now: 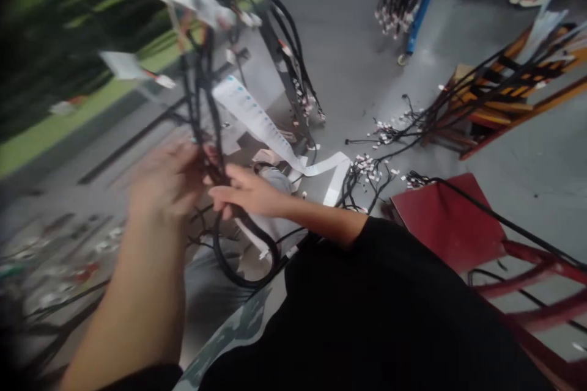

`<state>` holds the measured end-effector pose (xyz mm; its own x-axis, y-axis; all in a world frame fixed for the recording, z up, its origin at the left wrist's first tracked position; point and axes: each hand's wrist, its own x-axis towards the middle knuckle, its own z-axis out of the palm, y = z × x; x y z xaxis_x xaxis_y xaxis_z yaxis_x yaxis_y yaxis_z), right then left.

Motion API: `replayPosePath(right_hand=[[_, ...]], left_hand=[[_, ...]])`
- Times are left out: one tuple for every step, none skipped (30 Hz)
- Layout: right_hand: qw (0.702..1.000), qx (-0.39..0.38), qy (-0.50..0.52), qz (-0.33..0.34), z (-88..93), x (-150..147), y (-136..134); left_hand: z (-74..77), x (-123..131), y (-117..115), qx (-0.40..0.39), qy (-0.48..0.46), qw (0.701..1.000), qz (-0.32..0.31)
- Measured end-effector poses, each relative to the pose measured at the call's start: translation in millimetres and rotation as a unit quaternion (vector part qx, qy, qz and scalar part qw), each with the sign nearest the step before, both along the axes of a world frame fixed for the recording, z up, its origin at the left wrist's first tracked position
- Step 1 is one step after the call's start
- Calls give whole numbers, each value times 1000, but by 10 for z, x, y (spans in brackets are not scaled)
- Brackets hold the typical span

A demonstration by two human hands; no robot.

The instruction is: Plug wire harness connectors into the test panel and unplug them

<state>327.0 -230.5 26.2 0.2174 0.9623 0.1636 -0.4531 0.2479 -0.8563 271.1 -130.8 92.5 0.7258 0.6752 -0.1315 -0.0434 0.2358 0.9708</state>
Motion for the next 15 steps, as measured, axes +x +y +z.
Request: replayPosePath(right_hand=[[1000, -7, -4, 1, -17, -47, -6], [1000, -15, -9, -2, -33, -80, -20], [1000, -23, -15, -4, -44, -99, -39], [999, -29, -26, -4, -49, -109, -63], [999, -34, -40, -3, -48, -110, -90], [998, -39, -58, 0, -44, -105, -117], [996, -43, -78, 4, -38, -95, -142], [994, -48, -98, 6, -35, -82, -162], [992, -52, -113, 4, -38, -69, -174], [991, -55, -124, 2, -47, -58, -177], [990, -55, -128, 2, -65, -52, -171], [991, -52, -125, 5, -90, -50, -158], [992, -47, -117, 9, -119, -53, -139], [993, -43, -105, 14, -151, -56, -120], [995, -43, -88, 14, -182, -58, -105]], left_hand=[[10, 14, -35, 3, -8, 1000, 20], [17, 4, -66, 7, -11, 999, 31], [21, -22, -92, 11, -12, 999, 33], [22, -57, -114, 16, -14, 999, 29], [18, -95, -132, 23, -18, 999, 23], [8, -130, -148, 32, -26, 999, 20], [-8, -160, -159, 41, -31, 998, 19], [-31, -183, -166, 47, -33, 998, 26], [-59, -200, -168, 48, -28, 998, 36], [-92, -211, -164, 43, -20, 998, 49], [-126, -216, -156, 35, -9, 997, 63], [-158, -217, -146, 27, 2, 997, 77], [-183, -214, -135, 20, 10, 996, 89], [-200, -210, -128, 18, 13, 995, 99], [-205, -207, -125, 20, 15, 994, 105]])
